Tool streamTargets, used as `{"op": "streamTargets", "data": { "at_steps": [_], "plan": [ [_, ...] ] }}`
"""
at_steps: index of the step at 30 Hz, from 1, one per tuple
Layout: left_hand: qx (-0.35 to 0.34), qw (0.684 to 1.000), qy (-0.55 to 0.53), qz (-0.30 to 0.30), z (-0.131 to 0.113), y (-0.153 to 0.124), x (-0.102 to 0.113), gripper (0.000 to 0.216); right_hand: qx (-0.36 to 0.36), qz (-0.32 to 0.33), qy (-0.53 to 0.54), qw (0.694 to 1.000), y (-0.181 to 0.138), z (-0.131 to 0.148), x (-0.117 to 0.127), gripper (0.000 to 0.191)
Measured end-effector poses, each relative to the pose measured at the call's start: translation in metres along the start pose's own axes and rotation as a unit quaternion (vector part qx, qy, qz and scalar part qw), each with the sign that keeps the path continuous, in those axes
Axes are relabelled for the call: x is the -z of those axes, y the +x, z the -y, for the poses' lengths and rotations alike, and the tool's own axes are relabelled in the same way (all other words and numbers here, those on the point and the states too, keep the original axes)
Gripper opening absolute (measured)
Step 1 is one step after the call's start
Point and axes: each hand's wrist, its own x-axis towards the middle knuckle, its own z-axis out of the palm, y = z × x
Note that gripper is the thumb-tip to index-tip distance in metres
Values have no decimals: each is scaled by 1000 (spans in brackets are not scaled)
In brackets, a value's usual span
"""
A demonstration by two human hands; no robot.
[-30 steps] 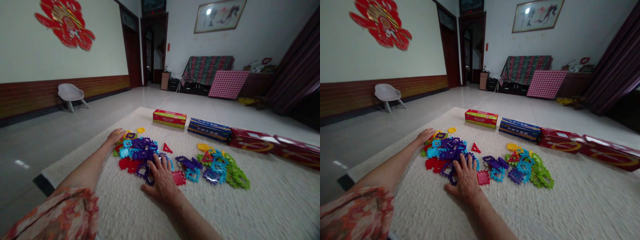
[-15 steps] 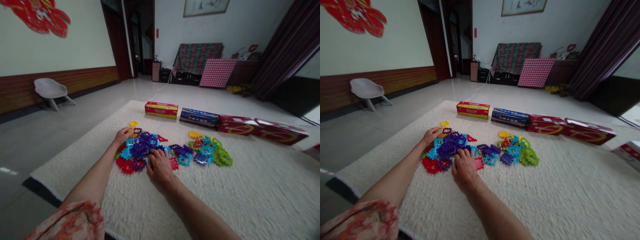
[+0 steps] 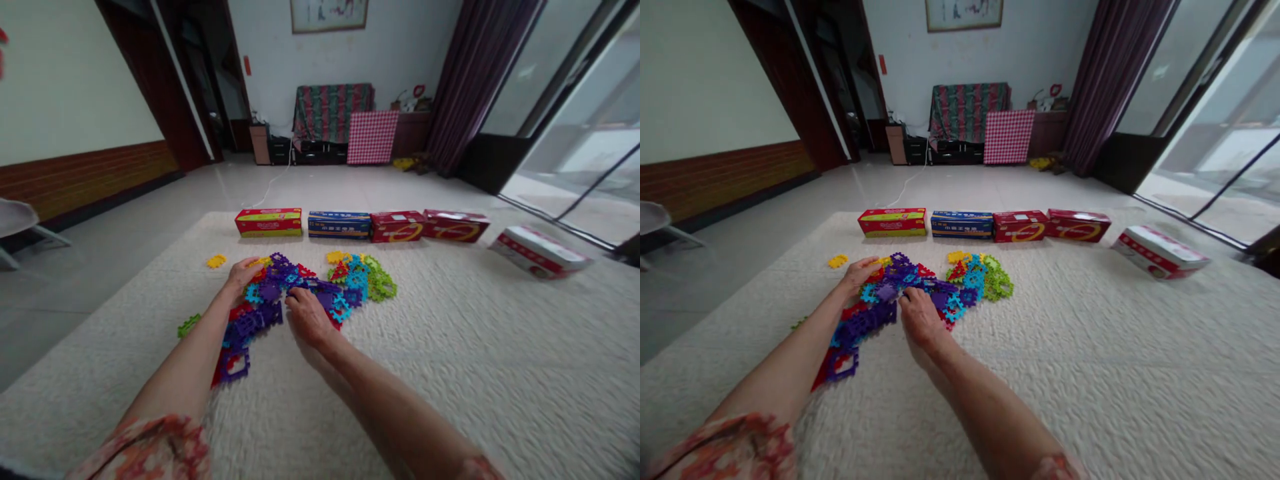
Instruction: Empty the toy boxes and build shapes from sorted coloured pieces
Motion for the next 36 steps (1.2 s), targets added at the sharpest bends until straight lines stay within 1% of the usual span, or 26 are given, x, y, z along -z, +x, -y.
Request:
{"op": "streamTargets", "data": {
  "at_steps": [2,4,8,11,14,17,19,21,23,24,26,28,30,32,33,35,36],
  "plan": [
    [17,999,-40,19,-10,-2,-17,62,-11,-7,2,1000,-2,-9,4,27],
    [19,998,-56,34,-21,-3,-33,59,-14,-13,1,1000,-4,-18,8,29],
    [11,996,-58,69,-42,-7,-64,58,-24,-41,7,999,-8,-36,17,33],
    [-6,993,-50,108,-57,-15,-92,52,-40,-71,25,996,-15,-49,26,35],
    [-28,988,-38,144,-70,-26,-124,44,-60,-94,37,993,-25,-66,35,35],
    [-58,985,-15,162,-84,-41,-152,34,-83,-119,46,988,-39,-86,42,37],
    [-106,980,47,162,-93,-52,-162,29,-98,-139,41,985,-49,-98,46,37],
    [-150,972,104,146,-100,-64,-162,29,-114,-171,22,978,-60,-106,50,33],
    [-177,968,132,116,-102,-76,-151,32,-120,-212,10,970,-71,-108,54,30],
    [-187,968,140,96,-101,-82,-143,33,-115,-229,10,967,-76,-106,55,28],
    [-203,964,167,43,-94,-94,-118,32,-87,-246,22,965,-84,-96,56,27],
    [-200,960,198,-19,-82,-106,-84,33,-50,-241,42,968,-90,-81,54,27],
    [-176,954,227,-85,-66,-118,-44,35,-12,-221,65,973,-94,-63,48,27],
    [-137,945,250,-160,-49,-129,-2,37,26,-194,85,977,-97,-44,41,26],
    [-114,940,259,-188,-40,-134,18,38,43,-179,92,979,-99,-35,36,26],
    [-70,928,281,-236,-22,-145,54,40,74,-148,101,981,-101,-20,28,28],
    [-41,922,293,-249,-14,-150,67,42,89,-131,101,982,-101,-14,24,30]
  ]
}}
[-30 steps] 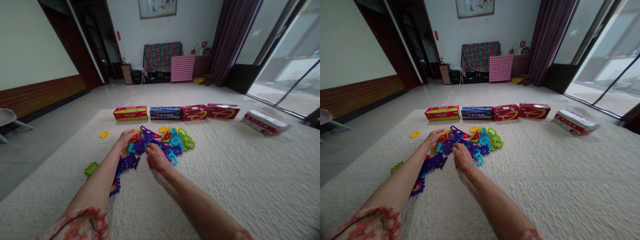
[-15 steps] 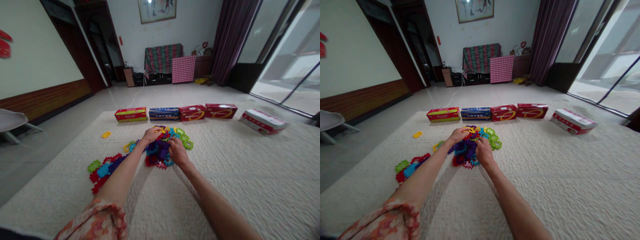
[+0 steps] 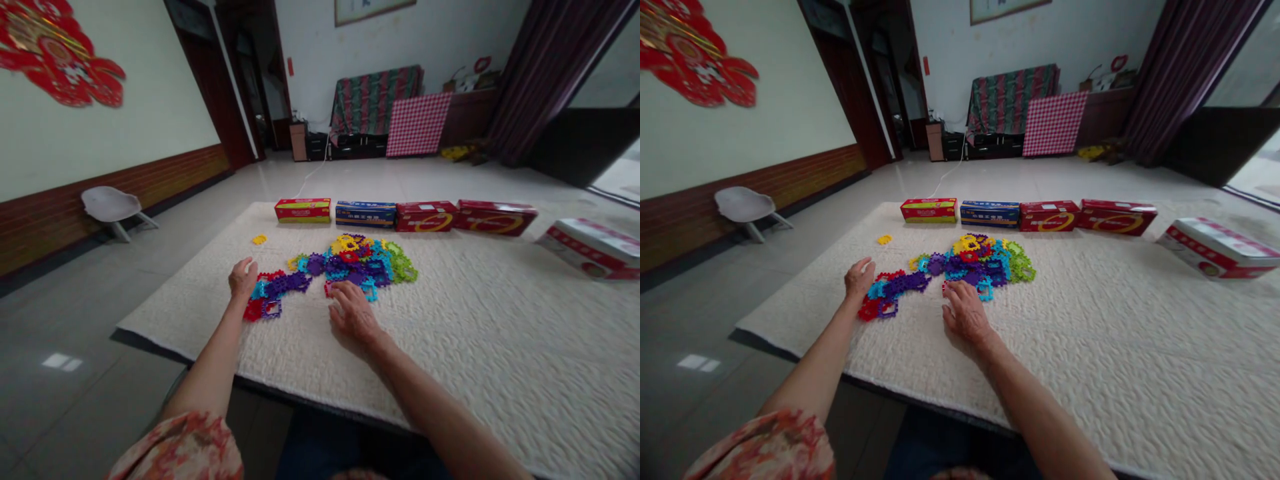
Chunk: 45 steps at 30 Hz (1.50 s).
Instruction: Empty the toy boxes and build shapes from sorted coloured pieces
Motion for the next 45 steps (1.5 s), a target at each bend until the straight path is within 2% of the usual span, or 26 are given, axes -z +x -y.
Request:
{"op": "streamTargets", "data": {
  "at_steps": [3,6,9,15,20,25,30,36,45],
  "plan": [
    [54,998,25,11,29,-5,8,43,27,34,-3,999,-2,9,-9,33],
    [53,998,21,24,33,-15,-4,40,17,27,-13,999,-3,9,-10,37],
    [31,999,3,27,18,-25,-25,37,12,30,-14,999,-3,7,-9,43],
    [-15,998,-46,31,-29,-40,-62,34,0,41,-13,999,-4,9,-9,57],
    [-35,995,-81,35,-60,-56,-84,34,-28,52,-18,998,-4,10,-9,69],
    [-51,992,-103,41,-80,-70,-100,33,-50,43,-17,998,-4,9,-12,69],
    [-58,989,-131,28,-87,-77,-107,32,-76,39,-14,996,-3,11,-12,62],
    [-64,986,-155,4,-80,-76,-107,31,-77,54,-17,995,1,13,-7,53],
    [-6,983,-182,6,-74,-66,-105,32,-85,76,-19,993,1,8,-10,49]
  ]
}}
